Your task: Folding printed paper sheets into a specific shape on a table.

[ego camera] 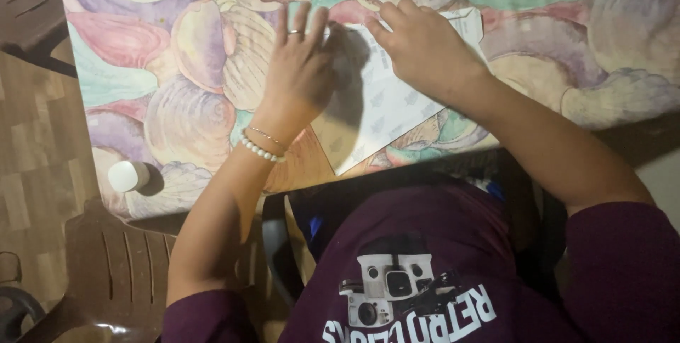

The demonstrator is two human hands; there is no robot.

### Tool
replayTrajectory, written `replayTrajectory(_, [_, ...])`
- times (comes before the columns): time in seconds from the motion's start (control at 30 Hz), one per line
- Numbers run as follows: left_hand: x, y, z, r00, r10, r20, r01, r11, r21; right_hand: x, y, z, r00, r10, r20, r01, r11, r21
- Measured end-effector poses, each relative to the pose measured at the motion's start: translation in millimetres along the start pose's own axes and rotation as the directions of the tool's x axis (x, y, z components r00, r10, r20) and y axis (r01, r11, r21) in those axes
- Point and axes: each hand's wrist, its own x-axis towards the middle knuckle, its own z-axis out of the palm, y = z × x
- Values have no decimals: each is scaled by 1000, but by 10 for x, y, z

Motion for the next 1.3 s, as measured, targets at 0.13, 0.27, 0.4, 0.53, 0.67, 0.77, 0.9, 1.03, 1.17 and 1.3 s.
replayTrajectory(0.13, [102, -10, 224, 996, -8, -90, 7, 1000, -11, -32, 18, 127, 998, -7, -57, 6, 1000, -22])
replayTrajectory(0.27, [76, 205, -164, 951, -33, -306, 2, 995, -101, -73, 68, 123, 995, 14, -100, -5, 995, 96])
replayTrajectory(0.4, [69, 149, 2, 984, -24, -176, 10, 997, -82, -118, 153, -43, 978, 157, 137, -182, 964, 195])
replayTrajectory(0.53, [98, 109, 105, 986, 40, -163, -20, 992, 128, -296, 328, -185, 884, 342, 319, -430, 861, 270])
replayTrajectory(0.67, [193, 101, 20, 971, 66, -228, -37, 991, 130, -698, 704, 169, 946, 271, 179, -285, 957, 57])
replayTrajectory(0.77, [342, 97, -98, 999, 43, -14, -42, 998, 48, -875, 865, 390, 955, 295, -26, -287, 945, 157])
replayTrajectory(0.9, [611, 207, -15, 1000, 16, -22, -16, 1000, -17, -761, 667, 73, 930, 365, 46, -365, 899, 243])
replayTrajectory(1.03, [907, 489, 103, 999, 41, 17, -35, 967, -252, -704, 605, -40, 902, 411, 131, -432, 859, 274])
replayTrajectory(1.17, [1013, 606, 289, 986, 83, -145, -103, 985, -137, -865, 807, 439, 925, 320, -206, -258, 925, 277])
replayTrajectory(1.3, [1106, 618, 281, 999, 22, -23, -25, 989, -146, -876, 824, 374, 892, 439, -106, -351, 822, 449])
